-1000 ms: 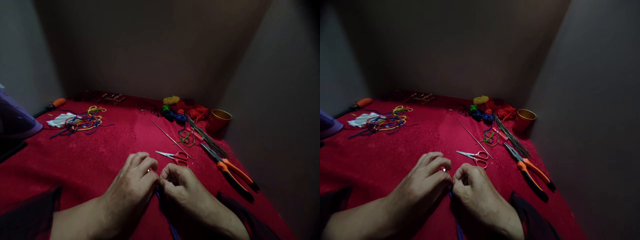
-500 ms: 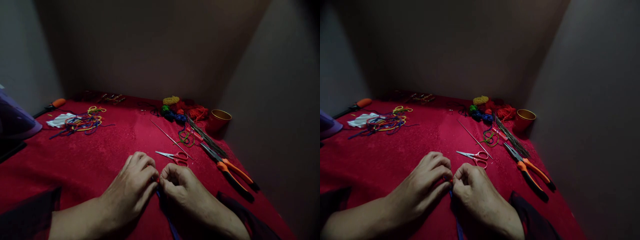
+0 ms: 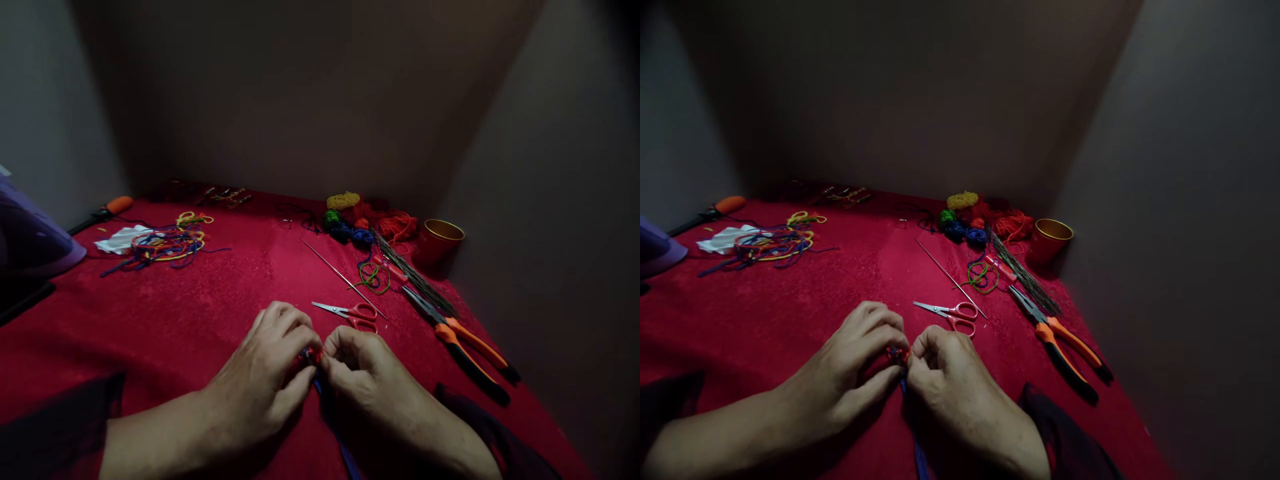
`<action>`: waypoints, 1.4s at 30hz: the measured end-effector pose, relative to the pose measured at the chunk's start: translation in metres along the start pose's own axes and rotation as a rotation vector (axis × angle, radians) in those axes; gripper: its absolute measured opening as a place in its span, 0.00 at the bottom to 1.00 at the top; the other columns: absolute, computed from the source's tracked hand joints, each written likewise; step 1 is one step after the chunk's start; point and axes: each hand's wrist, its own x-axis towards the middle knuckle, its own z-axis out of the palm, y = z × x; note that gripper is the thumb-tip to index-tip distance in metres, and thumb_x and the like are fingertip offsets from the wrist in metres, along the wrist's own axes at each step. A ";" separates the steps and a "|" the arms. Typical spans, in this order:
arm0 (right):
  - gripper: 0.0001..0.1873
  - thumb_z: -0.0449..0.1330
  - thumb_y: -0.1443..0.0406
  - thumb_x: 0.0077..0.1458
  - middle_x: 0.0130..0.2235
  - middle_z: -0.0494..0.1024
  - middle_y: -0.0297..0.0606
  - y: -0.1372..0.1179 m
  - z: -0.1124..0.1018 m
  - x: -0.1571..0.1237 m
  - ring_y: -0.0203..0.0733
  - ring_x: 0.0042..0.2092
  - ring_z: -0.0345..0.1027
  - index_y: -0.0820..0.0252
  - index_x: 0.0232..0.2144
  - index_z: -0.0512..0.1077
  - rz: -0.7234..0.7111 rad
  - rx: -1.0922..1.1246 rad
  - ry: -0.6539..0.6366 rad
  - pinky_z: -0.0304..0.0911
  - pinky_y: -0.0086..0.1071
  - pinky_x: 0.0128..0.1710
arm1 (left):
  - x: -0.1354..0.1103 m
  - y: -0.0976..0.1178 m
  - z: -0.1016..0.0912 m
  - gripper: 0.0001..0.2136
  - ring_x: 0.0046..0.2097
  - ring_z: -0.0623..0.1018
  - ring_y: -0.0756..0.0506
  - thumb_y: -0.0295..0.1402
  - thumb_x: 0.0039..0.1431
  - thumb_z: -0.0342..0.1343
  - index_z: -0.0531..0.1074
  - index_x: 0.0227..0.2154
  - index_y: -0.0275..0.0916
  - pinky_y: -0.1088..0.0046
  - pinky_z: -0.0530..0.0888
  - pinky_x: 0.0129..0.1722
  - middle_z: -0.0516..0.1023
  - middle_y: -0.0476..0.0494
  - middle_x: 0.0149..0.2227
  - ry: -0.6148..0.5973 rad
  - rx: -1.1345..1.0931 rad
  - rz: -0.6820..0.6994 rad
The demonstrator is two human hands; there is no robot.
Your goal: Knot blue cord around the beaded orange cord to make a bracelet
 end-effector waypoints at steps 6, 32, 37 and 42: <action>0.06 0.51 0.71 0.54 0.24 0.67 0.28 -0.003 -0.002 -0.001 0.31 0.26 0.56 0.60 0.26 0.65 -0.028 -0.064 0.002 0.50 0.24 0.23 | 0.002 -0.004 0.004 0.06 0.41 0.64 0.44 0.21 0.59 0.48 0.63 0.29 0.38 0.63 0.64 0.42 0.68 0.45 0.36 -0.027 0.034 0.014; 0.05 0.52 0.71 0.51 0.23 0.66 0.28 -0.010 -0.002 -0.002 0.32 0.25 0.56 0.59 0.25 0.64 -0.012 -0.170 0.047 0.49 0.26 0.22 | 0.002 -0.009 0.005 0.07 0.39 0.66 0.45 0.23 0.60 0.47 0.64 0.28 0.38 0.65 0.63 0.40 0.68 0.47 0.34 -0.049 -0.104 -0.057; 0.07 0.51 0.72 0.51 0.23 0.68 0.28 -0.009 -0.004 -0.003 0.32 0.25 0.57 0.59 0.25 0.65 -0.030 -0.219 0.040 0.49 0.26 0.23 | 0.003 -0.009 0.004 0.07 0.38 0.67 0.46 0.27 0.64 0.44 0.66 0.32 0.39 0.66 0.64 0.40 0.68 0.47 0.34 -0.012 -0.165 -0.147; 0.07 0.51 0.73 0.52 0.25 0.68 0.28 -0.008 -0.005 -0.004 0.32 0.27 0.59 0.58 0.28 0.66 -0.054 -0.189 0.050 0.52 0.26 0.25 | 0.001 -0.007 0.001 0.08 0.39 0.68 0.46 0.25 0.63 0.43 0.66 0.37 0.40 0.66 0.65 0.42 0.69 0.47 0.37 -0.009 -0.202 -0.188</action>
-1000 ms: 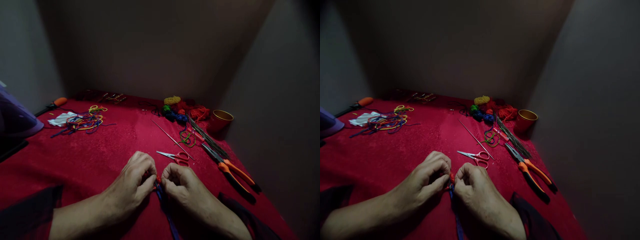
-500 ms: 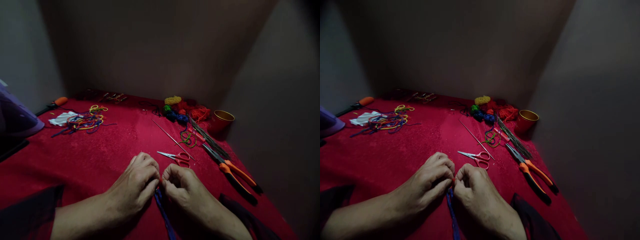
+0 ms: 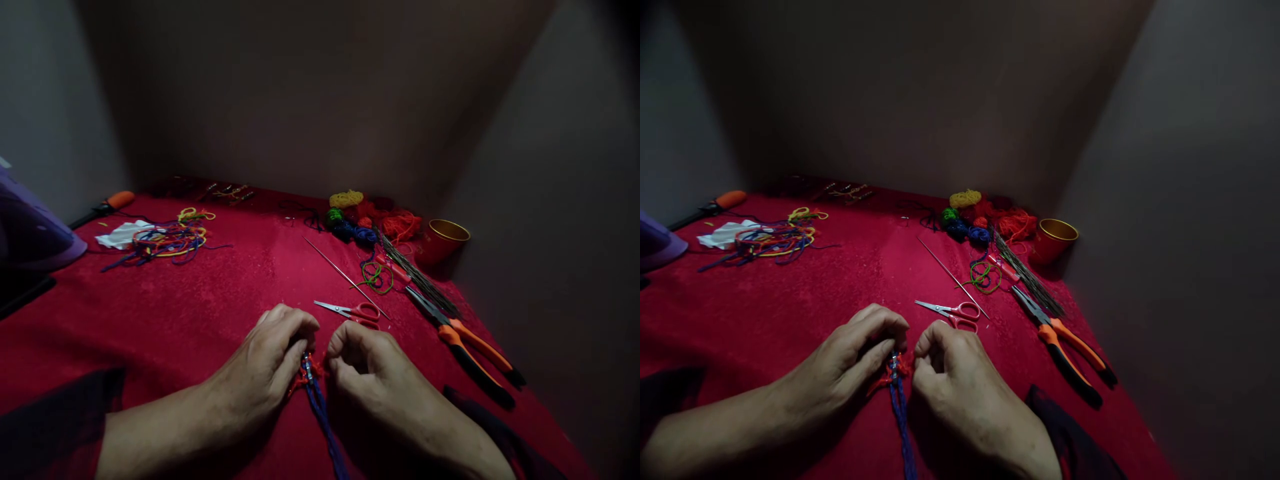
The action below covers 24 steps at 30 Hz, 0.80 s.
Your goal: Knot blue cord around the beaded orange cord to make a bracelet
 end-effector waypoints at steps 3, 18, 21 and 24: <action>0.08 0.52 0.73 0.52 0.26 0.67 0.26 -0.007 -0.001 -0.001 0.32 0.27 0.58 0.56 0.34 0.66 -0.030 0.047 -0.040 0.52 0.25 0.24 | -0.001 0.000 0.000 0.08 0.40 0.67 0.45 0.24 0.61 0.44 0.66 0.37 0.40 0.66 0.65 0.42 0.69 0.47 0.38 -0.012 -0.011 0.006; 0.06 0.53 0.71 0.52 0.23 0.68 0.28 -0.013 -0.006 -0.005 0.31 0.26 0.59 0.58 0.25 0.65 0.006 -0.140 -0.120 0.50 0.25 0.23 | 0.003 -0.005 0.001 0.11 0.38 0.66 0.46 0.17 0.58 0.45 0.65 0.27 0.38 0.68 0.63 0.39 0.70 0.48 0.31 -0.030 0.045 0.127; 0.06 0.53 0.71 0.51 0.23 0.68 0.27 -0.018 -0.017 -0.008 0.31 0.25 0.58 0.58 0.25 0.66 0.039 -0.158 -0.174 0.50 0.24 0.22 | 0.002 -0.004 0.000 0.11 0.38 0.66 0.46 0.16 0.58 0.45 0.65 0.28 0.38 0.68 0.63 0.39 0.70 0.48 0.31 -0.035 0.051 0.135; 0.07 0.54 0.73 0.48 0.22 0.66 0.27 -0.022 -0.026 -0.011 0.31 0.25 0.56 0.59 0.22 0.66 0.043 -0.212 -0.237 0.49 0.24 0.21 | 0.001 -0.003 0.000 0.11 0.38 0.66 0.46 0.17 0.59 0.45 0.65 0.28 0.38 0.67 0.63 0.40 0.70 0.48 0.31 -0.041 0.058 0.132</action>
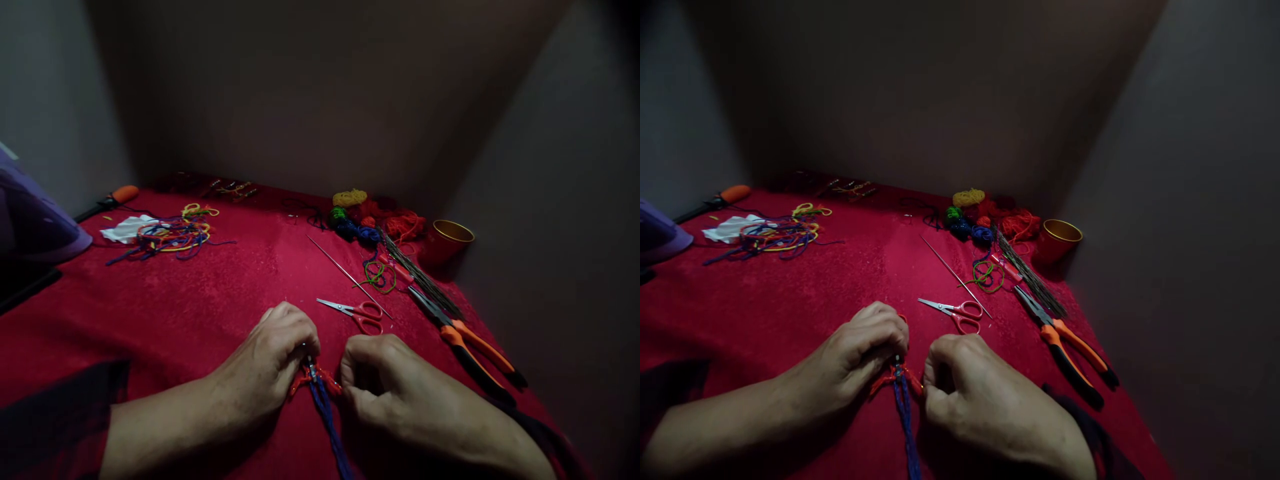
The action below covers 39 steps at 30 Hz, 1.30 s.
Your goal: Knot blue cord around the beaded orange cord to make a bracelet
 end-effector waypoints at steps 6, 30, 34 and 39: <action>0.04 0.56 0.71 0.53 0.25 0.68 0.27 0.000 -0.001 0.003 0.31 0.27 0.59 0.57 0.30 0.67 -0.058 0.107 0.057 0.53 0.24 0.24 | 0.001 -0.001 0.001 0.10 0.37 0.66 0.46 0.18 0.60 0.45 0.65 0.28 0.38 0.67 0.63 0.40 0.70 0.48 0.31 -0.001 0.008 0.005; 0.09 0.50 0.72 0.57 0.26 0.67 0.30 0.021 0.035 -0.017 0.35 0.27 0.58 0.56 0.26 0.59 -0.106 -0.134 0.212 0.53 0.30 0.28 | 0.000 -0.003 0.003 0.10 0.38 0.68 0.46 0.19 0.58 0.52 0.74 0.28 0.39 0.69 0.63 0.37 0.72 0.47 0.32 0.022 0.048 0.077; 0.08 0.49 0.73 0.56 0.27 0.69 0.33 0.022 0.040 -0.019 0.37 0.28 0.61 0.57 0.28 0.61 -0.135 -0.162 0.244 0.54 0.31 0.29 | -0.002 -0.008 0.006 0.14 0.37 0.68 0.47 0.19 0.57 0.52 0.78 0.29 0.45 0.69 0.63 0.36 0.71 0.48 0.31 0.077 0.067 0.158; 0.08 0.52 0.75 0.53 0.30 0.69 0.33 0.019 0.037 -0.025 0.36 0.29 0.61 0.57 0.29 0.63 -0.138 -0.245 0.174 0.55 0.31 0.30 | -0.004 -0.010 0.006 0.14 0.36 0.68 0.47 0.20 0.58 0.53 0.78 0.29 0.46 0.69 0.62 0.36 0.71 0.48 0.32 0.074 0.085 0.199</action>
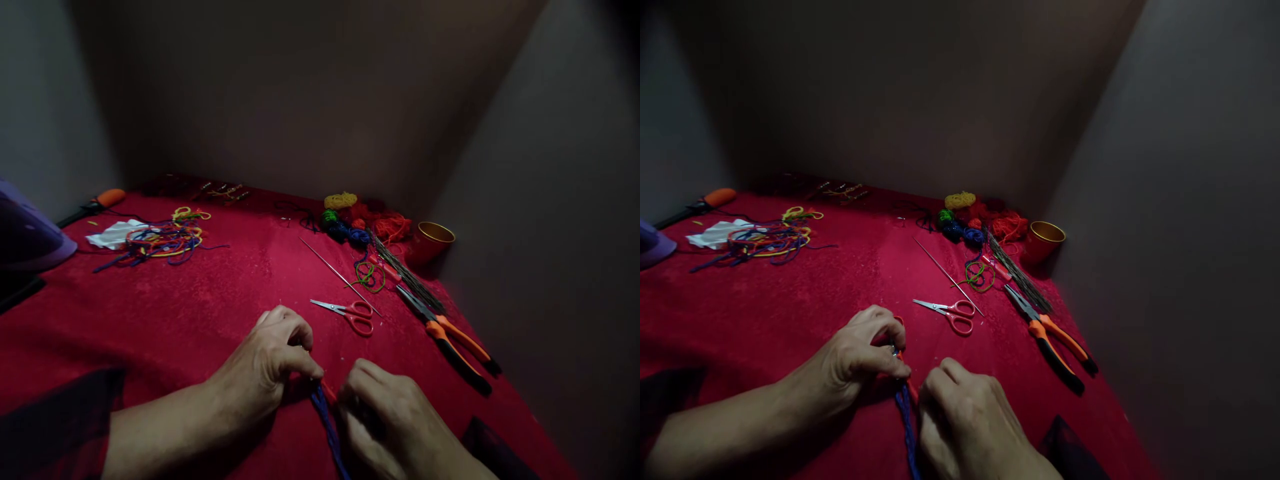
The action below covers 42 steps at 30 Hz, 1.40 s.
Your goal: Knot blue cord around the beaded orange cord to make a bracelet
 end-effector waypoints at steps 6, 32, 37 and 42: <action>0.07 0.52 0.73 0.57 0.33 0.70 0.38 -0.005 -0.001 0.003 0.38 0.32 0.65 0.59 0.34 0.67 -0.065 0.033 0.076 0.59 0.31 0.31 | 0.000 0.001 -0.001 0.12 0.37 0.68 0.47 0.21 0.57 0.55 0.78 0.29 0.44 0.69 0.63 0.36 0.71 0.47 0.32 -0.025 0.018 -0.010; 0.07 0.60 0.65 0.54 0.25 0.71 0.29 -0.017 -0.028 0.055 0.32 0.26 0.60 0.58 0.27 0.66 0.030 0.053 -0.092 0.48 0.27 0.23 | 0.005 -0.004 -0.019 0.07 0.39 0.66 0.42 0.37 0.61 0.52 0.68 0.33 0.39 0.62 0.62 0.40 0.71 0.46 0.35 0.009 0.317 -0.495; 0.06 0.60 0.66 0.55 0.29 0.73 0.29 -0.011 -0.020 0.044 0.33 0.28 0.61 0.57 0.29 0.66 0.051 0.081 -0.098 0.50 0.28 0.27 | 0.006 -0.003 -0.016 0.05 0.40 0.65 0.41 0.35 0.60 0.54 0.68 0.35 0.39 0.62 0.61 0.40 0.70 0.46 0.37 -0.019 0.351 -0.460; 0.06 0.60 0.67 0.55 0.29 0.73 0.28 -0.013 -0.019 0.042 0.33 0.28 0.61 0.56 0.29 0.65 0.060 0.114 -0.107 0.50 0.28 0.26 | 0.007 -0.002 -0.016 0.07 0.39 0.65 0.42 0.37 0.64 0.50 0.68 0.33 0.39 0.63 0.61 0.39 0.70 0.47 0.35 0.006 0.319 -0.479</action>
